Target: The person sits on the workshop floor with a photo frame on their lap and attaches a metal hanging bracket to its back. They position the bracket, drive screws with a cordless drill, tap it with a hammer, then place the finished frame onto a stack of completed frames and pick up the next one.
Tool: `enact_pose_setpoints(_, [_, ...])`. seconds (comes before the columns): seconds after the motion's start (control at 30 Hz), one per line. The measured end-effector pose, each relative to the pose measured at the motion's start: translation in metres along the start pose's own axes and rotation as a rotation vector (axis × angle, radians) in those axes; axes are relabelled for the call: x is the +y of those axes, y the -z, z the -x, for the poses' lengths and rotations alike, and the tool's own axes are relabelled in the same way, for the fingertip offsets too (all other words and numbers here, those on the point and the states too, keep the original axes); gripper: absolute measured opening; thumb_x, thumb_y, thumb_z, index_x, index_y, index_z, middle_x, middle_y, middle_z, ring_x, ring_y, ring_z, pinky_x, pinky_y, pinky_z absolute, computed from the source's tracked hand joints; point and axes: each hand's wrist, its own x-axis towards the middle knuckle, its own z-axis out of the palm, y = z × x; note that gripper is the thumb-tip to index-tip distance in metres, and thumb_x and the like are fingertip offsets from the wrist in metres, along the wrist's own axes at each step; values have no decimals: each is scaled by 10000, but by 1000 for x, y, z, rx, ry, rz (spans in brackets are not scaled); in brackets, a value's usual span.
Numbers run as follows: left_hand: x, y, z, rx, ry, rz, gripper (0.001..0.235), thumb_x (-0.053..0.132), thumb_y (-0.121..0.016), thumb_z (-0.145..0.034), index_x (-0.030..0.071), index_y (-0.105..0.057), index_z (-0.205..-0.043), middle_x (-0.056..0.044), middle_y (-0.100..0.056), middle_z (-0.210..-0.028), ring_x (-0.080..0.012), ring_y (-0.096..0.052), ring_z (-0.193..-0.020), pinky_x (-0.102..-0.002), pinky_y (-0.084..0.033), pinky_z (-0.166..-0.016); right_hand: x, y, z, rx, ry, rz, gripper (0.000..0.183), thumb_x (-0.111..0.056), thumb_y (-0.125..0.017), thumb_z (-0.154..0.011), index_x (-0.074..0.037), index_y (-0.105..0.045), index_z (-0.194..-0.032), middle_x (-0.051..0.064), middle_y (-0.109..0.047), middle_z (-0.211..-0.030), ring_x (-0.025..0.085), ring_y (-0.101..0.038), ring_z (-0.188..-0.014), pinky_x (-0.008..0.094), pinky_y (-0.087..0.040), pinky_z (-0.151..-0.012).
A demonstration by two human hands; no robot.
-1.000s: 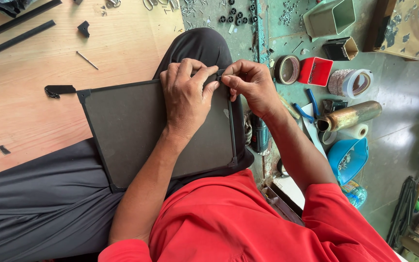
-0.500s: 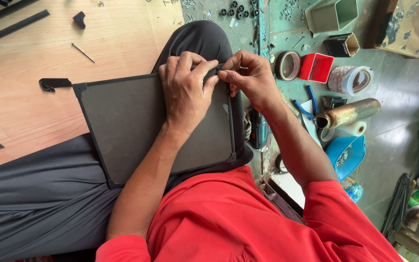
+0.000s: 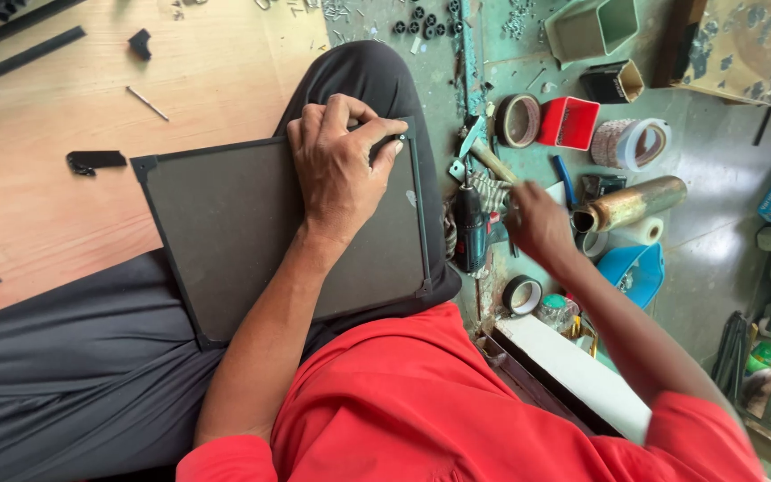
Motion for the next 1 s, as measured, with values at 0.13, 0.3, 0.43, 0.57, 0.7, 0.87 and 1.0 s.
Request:
enact_pose_setpoints(0.13, [1, 1, 0, -1, 7, 3, 244, 197, -916, -798, 250, -813, -1013, 48, -584, -1017, -202, -524, -994, -410, -398, -925, -5, -30, 36, -71, 103, 296, 791, -24, -712, -640, -62, -528, -1408, 197, -625, -1223, 353, -599, -1132, 471, -491, -984])
enact_pose_setpoints(0.3, [1, 1, -1, -5, 1, -3, 289, 192, -916, -805, 252, -797, -1061, 46, -577, -1014, -202, -524, -990, -408, -403, -925, -2, -51, 30, 4, 122, 84, 898, -83, -761, -684, -46, -395, -1503, 184, -585, -1233, 363, -536, -1219, 489, -386, -1119])
enact_pose_setpoints(0.43, [4, 2, -1, 14, 13, -2, 314, 198, -914, -795, 260, -793, -1077, 39, -570, -1005, -209, -515, -981, -417, -396, -921, 6, -29, 32, -10, 146, -29, 853, -81, -761, -696, -82, -433, -1483, 173, -607, -1171, 364, -569, -1156, 464, -444, -1056])
enact_pose_setpoints(0.57, [5, 1, 0, 19, -15, -30, 323, 187, -902, -791, 267, -791, -1084, 40, -568, -1020, -211, -511, -998, -421, -393, -932, -7, 16, 34, 101, 54, -448, 760, -112, -749, -731, -71, -466, -1435, 147, -628, -1084, 303, -628, -975, 423, -520, -871])
enact_pose_setpoints(0.7, [3, 0, 0, 14, -17, -30, 320, 190, -900, -798, 272, -786, -1085, 43, -564, -1023, -212, -508, -1004, -421, -390, -927, 29, 50, 35, 14, -88, -999, 385, -196, -705, -946, -75, -617, -1300, 9, -694, -1021, 113, -669, -957, 292, -562, -844])
enact_pose_setpoints(0.87, [3, 2, 0, 5, -23, -33, 324, 193, -895, -804, 274, -785, -1097, 43, -566, -1021, -213, -508, -1000, -424, -391, -934, -53, 175, -9, -17, 137, -810, 346, -206, -773, -882, -85, -655, -1184, 18, -725, -970, 116, -702, -867, 285, -588, -787])
enact_pose_setpoints(1.0, [2, 2, 1, 14, -24, -22, 320, 192, -888, -821, 275, -786, -1112, 47, -570, -1029, -206, -516, -1019, -418, -397, -950, -84, 208, -28, -87, 199, -481, 242, -217, -785, -834, -95, -738, -1038, 29, -748, -810, 117, -726, -721, 296, -578, -675])
